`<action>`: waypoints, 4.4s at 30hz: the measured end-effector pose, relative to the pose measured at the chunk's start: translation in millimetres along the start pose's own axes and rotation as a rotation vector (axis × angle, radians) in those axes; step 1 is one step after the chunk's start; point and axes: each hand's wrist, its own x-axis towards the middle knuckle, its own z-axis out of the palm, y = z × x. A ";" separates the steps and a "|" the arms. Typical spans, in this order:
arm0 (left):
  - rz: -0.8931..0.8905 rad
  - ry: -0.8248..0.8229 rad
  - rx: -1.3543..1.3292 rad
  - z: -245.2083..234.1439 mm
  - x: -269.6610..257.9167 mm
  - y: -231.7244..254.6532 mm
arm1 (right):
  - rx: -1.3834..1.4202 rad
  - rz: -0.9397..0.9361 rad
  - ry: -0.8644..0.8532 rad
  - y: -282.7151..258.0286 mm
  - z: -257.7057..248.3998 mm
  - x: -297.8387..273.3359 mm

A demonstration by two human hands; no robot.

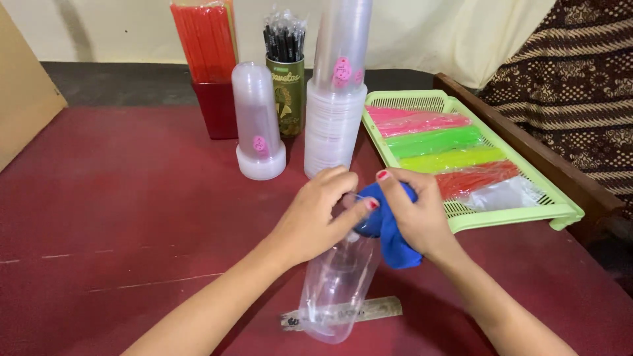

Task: Cleaning plastic cups with a cloth and stacking them

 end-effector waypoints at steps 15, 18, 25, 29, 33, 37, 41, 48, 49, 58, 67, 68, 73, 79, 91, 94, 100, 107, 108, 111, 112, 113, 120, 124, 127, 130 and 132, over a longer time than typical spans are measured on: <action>-0.408 0.186 -1.157 -2.4 6.6 -5.6 | 0.240 -0.169 0.025 -36.9 1.4 14.8; -0.084 0.079 -0.224 -20.2 17.0 -6.5 | 0.073 -0.126 0.049 -33.7 4.7 13.4; 0.046 0.030 0.183 -13.5 19.9 17.8 | -0.069 0.031 0.023 -42.0 -9.2 13.6; -0.200 -0.028 0.121 12.7 14.2 18.3 | -0.090 0.021 0.027 -52.0 -8.6 12.1; -0.179 0.018 0.014 1.5 21.2 32.7 | -0.080 -0.087 0.053 -63.1 -10.7 12.9; -0.222 -0.019 -0.043 -13.5 32.6 55.1 | -0.116 -0.114 0.058 -93.2 -20.8 9.7; -0.036 0.088 -0.215 -22.3 38.6 56.7 | -0.080 -0.148 0.025 -105.9 -25.0 12.9; -0.592 0.032 -1.130 -24.0 40.6 27.4 | 0.317 -0.099 0.060 -75.9 -30.1 17.9; -0.595 0.028 -1.126 -28.7 43.4 27.8 | 0.321 -0.098 0.064 -75.2 -28.4 19.0; -0.308 -0.149 -0.088 -18.7 31.2 20.4 | 0.065 0.215 -0.019 -59.6 -4.3 15.7; -0.326 0.141 -0.753 -3.3 25.8 22.5 | 0.204 -0.136 0.094 -60.2 -13.9 15.3; -0.386 0.160 -0.933 -5.4 26.5 29.1 | 0.216 -0.159 0.119 -60.9 -17.0 14.5; -0.510 0.139 -1.313 -10.7 21.8 16.6 | 0.329 -0.180 0.150 -65.4 -14.6 12.0; -0.316 -0.100 -0.088 -35.8 29.7 35.1 | -0.094 0.062 -0.008 -83.1 -10.6 12.5; -0.319 -0.124 -0.786 -17.4 21.6 -4.9 | 0.054 -0.034 -0.027 -72.5 -18.3 15.2; -0.393 -0.098 -0.960 -20.5 20.0 -6.3 | 0.138 -0.136 -0.004 -69.5 -17.0 18.4; -0.574 -0.021 -0.933 -17.3 17.9 -25.0 | 0.160 -0.215 0.059 -34.7 -6.2 18.8; -0.183 0.022 -0.164 -24.2 20.5 -19.6 | -0.087 -0.256 0.111 -46.0 4.7 25.7; -0.144 0.038 -0.142 -24.3 20.8 -20.9 | -0.154 -0.314 0.095 -50.9 5.4 29.7; -0.006 0.145 -0.089 -32.4 22.1 -22.9 | -0.183 -0.407 0.058 -54.2 18.4 49.4; -0.004 0.149 -0.084 -34.3 24.6 -31.6 | -0.181 -0.414 0.057 -53.6 24.1 58.0; 0.018 0.162 -0.034 -35.7 25.7 -39.7 | -0.178 -0.434 0.034 -53.2 29.7 65.4; -0.062 0.309 -0.261 -58.3 29.1 -53.7 | 0.046 -0.415 0.020 -66.9 64.2 94.2; -0.371 0.382 -0.745 -53.6 27.4 -57.1 | 0.130 -0.372 0.014 -48.5 58.8 99.3; -0.429 0.402 -0.957 -54.3 23.8 -75.1 | 0.140 -0.330 0.007 -39.8 56.1 100.3; -0.535 0.217 -0.981 -65.1 21.8 -75.9 | 0.236 -0.239 0.013 -4.5 56.2 98.3; -0.558 0.018 -0.547 -76.7 21.4 -50.9 | 0.216 -0.158 0.016 33.7 58.0 97.9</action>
